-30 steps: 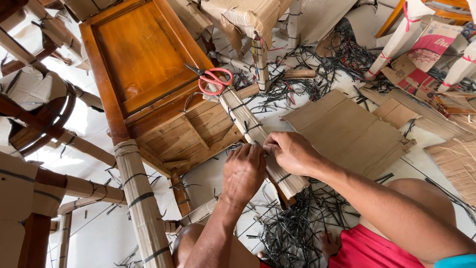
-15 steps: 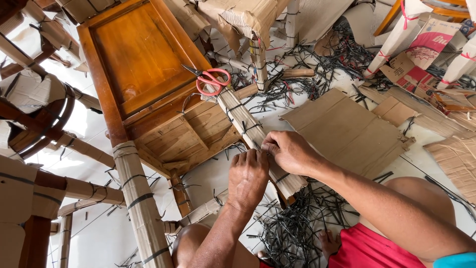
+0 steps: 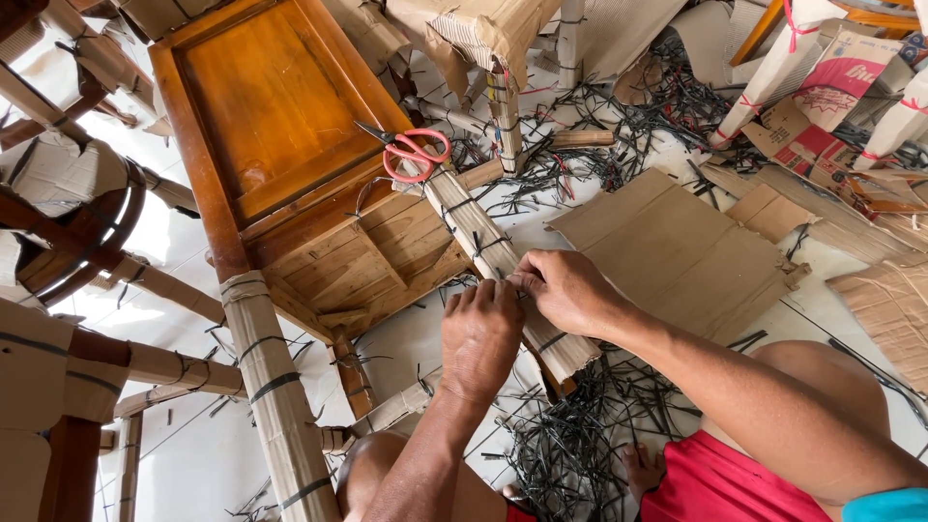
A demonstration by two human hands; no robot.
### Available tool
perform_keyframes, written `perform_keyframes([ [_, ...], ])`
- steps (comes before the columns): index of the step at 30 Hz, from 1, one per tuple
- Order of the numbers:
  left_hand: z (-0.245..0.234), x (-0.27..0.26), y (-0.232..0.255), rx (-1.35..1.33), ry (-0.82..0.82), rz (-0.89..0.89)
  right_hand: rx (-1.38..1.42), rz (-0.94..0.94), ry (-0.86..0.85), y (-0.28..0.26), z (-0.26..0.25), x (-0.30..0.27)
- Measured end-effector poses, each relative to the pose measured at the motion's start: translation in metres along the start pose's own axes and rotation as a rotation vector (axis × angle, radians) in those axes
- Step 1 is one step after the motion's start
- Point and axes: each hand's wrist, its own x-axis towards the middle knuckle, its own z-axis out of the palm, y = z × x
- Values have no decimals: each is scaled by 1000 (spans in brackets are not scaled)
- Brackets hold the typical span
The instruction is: Wrapping a wooden chair leg with cardboard and securing it with plastic ties for protection during shipping.
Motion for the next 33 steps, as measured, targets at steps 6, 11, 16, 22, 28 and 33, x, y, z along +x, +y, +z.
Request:
perform_keyframes([
  [6, -17, -3, -13, -218, -171, -200, -153, -85, 44, 39, 11, 14],
  [11, -9, -4, -16, -293, -405, -317, -285, -58, 40, 43, 14, 18],
  [16, -27, 5, -34, -504, -711, -597, -285, 3, -31, 22, -6, 5],
  [22, -36, 8, -54, -502, -542, -789, 153, 127, -121, 38, -8, 7],
  [28, -3, 9, -54, -639, -231, -762, 102, 139, -254, 28, 12, 11],
  [33, 18, 15, -56, -794, -42, -699, 320, -155, -241, 35, 19, 13],
])
